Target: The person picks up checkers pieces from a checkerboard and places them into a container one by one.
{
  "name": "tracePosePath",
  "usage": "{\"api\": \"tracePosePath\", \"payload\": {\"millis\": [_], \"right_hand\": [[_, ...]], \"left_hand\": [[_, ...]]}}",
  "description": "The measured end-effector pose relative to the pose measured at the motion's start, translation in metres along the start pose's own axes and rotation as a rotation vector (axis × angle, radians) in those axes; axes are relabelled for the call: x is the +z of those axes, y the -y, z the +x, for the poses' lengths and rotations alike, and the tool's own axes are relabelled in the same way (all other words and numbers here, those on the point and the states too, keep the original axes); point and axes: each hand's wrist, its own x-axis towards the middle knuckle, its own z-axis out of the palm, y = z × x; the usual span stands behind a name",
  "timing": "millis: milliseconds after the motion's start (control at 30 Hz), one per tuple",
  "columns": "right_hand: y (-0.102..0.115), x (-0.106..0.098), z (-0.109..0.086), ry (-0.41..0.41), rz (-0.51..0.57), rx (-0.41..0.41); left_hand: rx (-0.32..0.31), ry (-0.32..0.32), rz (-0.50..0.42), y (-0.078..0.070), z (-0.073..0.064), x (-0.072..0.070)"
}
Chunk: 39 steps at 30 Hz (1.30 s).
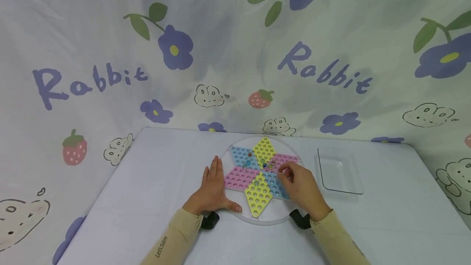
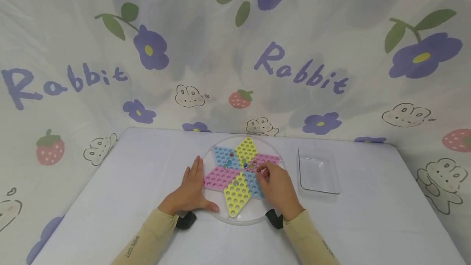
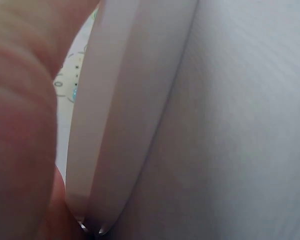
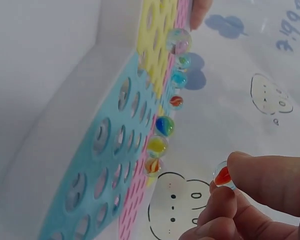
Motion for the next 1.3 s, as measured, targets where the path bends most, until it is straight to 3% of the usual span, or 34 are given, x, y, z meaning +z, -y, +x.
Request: {"api": "tracePosePath", "payload": {"millis": [1300], "right_hand": [[-0.013,-0.034,0.004,-0.118,-0.041,0.021]], "left_hand": [[-0.013,0.0,-0.014,-0.001,0.001,0.001]]}}
